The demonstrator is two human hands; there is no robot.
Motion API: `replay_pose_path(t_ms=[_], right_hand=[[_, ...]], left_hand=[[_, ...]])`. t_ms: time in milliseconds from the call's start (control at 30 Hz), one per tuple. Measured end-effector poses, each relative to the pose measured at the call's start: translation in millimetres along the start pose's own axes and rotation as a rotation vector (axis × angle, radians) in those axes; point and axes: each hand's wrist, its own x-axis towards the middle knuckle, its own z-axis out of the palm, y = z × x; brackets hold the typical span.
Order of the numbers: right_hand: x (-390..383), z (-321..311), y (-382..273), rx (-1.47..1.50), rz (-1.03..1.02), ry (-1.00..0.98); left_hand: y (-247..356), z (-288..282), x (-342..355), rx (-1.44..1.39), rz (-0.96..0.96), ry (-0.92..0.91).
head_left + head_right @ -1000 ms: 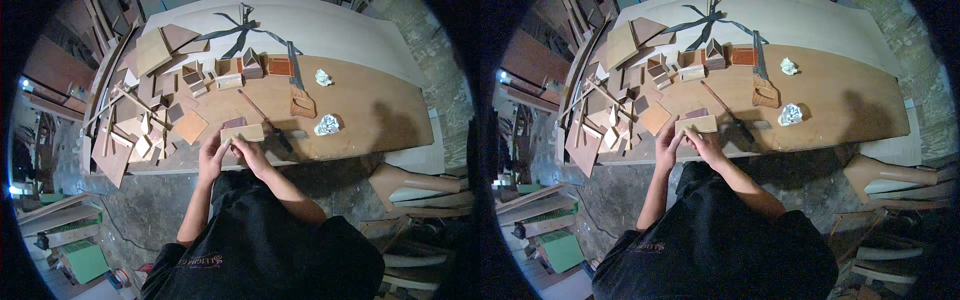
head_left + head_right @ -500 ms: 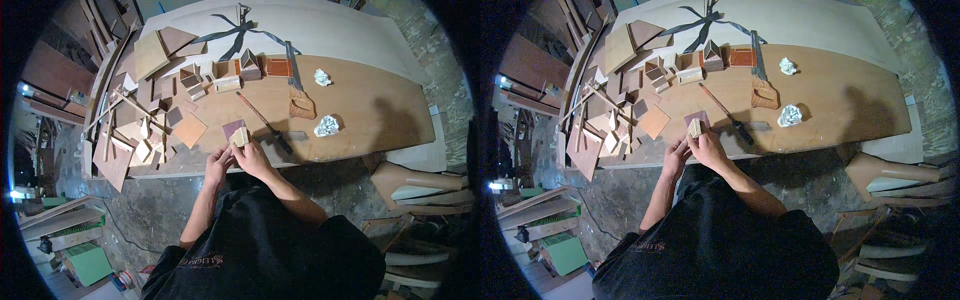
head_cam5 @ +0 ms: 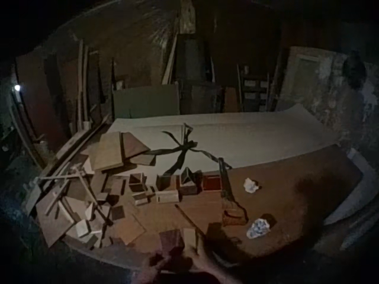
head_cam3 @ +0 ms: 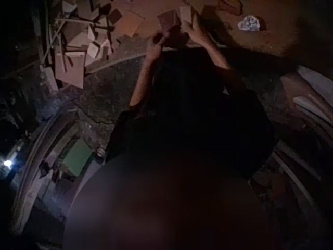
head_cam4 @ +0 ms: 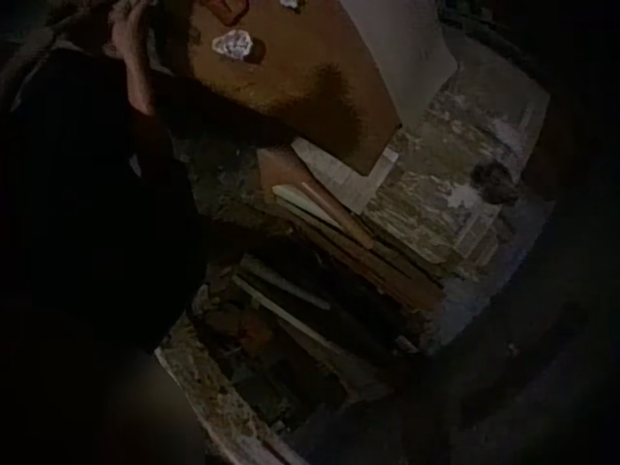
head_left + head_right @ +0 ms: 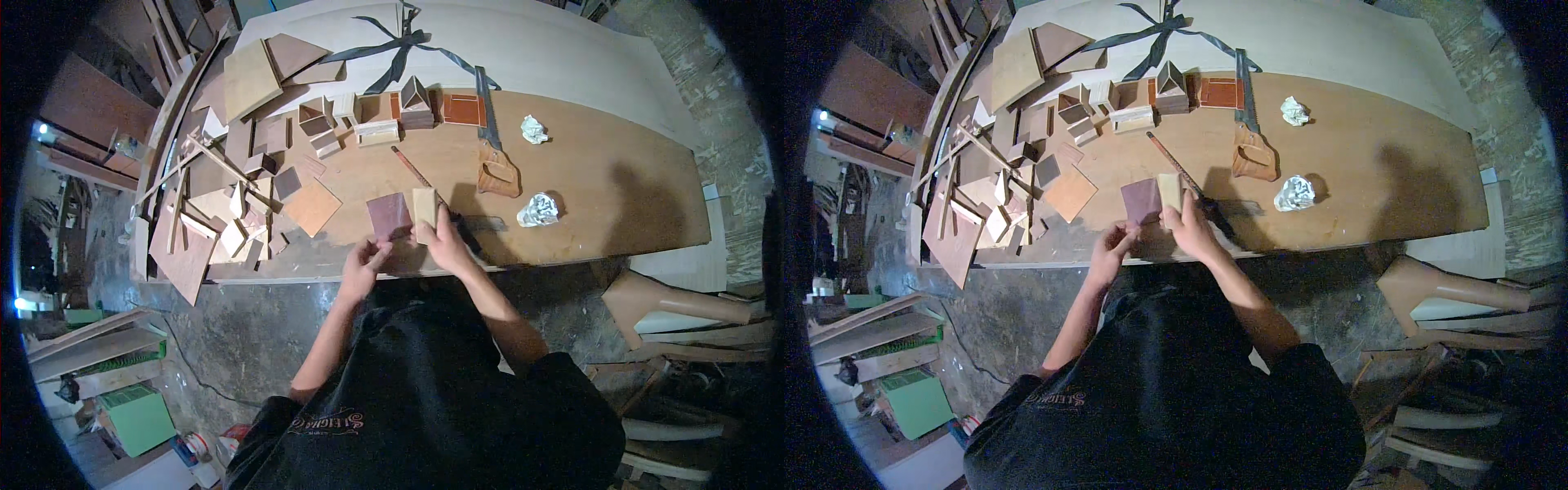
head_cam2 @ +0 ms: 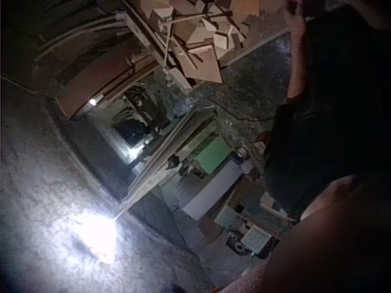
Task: Sanding small wooden pieces and applying wood filler to the joints at a workbench.
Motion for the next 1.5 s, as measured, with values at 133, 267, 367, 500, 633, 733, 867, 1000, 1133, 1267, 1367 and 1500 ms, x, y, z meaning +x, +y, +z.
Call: replay_pose_path(t_ms=[133,267,367,500,633,733,867,1000,1133,1267,1367,1500], right_hand=[[2,-13,-6,-0.480,-0.005,0.085],[12,-13,-17,-0.681,-0.187,0.056],[21,-8,-36,-0.678,-0.171,-0.038],[35,-3,-38,-0.724,-0.182,-0.023],[45,6,-34,-0.700,-0.263,0.003],[54,5,-27,-0.722,-0.262,-0.013],[51,9,-21,-0.679,-0.180,-0.067],[45,10,-14,-0.786,-0.155,-0.123],[49,15,-17,-0.859,-0.135,-0.143],[65,25,-12,-0.947,-0.142,-0.107],[83,35,-4,-0.895,-0.102,-0.128],[95,42,2,-0.944,-0.217,-0.042]], left_hand=[[19,-11,22,0.631,0.434,0.157],[8,-12,38,0.859,0.513,0.125],[-12,-7,42,0.947,0.546,0.183],[-13,-3,45,1.035,0.457,0.178],[-17,-7,49,1.071,0.453,0.195],[-13,-8,49,1.132,0.452,0.213],[-13,-19,49,1.139,0.410,0.158],[-8,-27,50,1.132,0.428,0.088],[-7,-28,49,1.163,0.438,0.104],[-7,-28,51,1.165,0.436,0.105],[-7,-28,53,1.147,0.393,0.096],[-6,-26,55,1.194,0.421,0.147]])
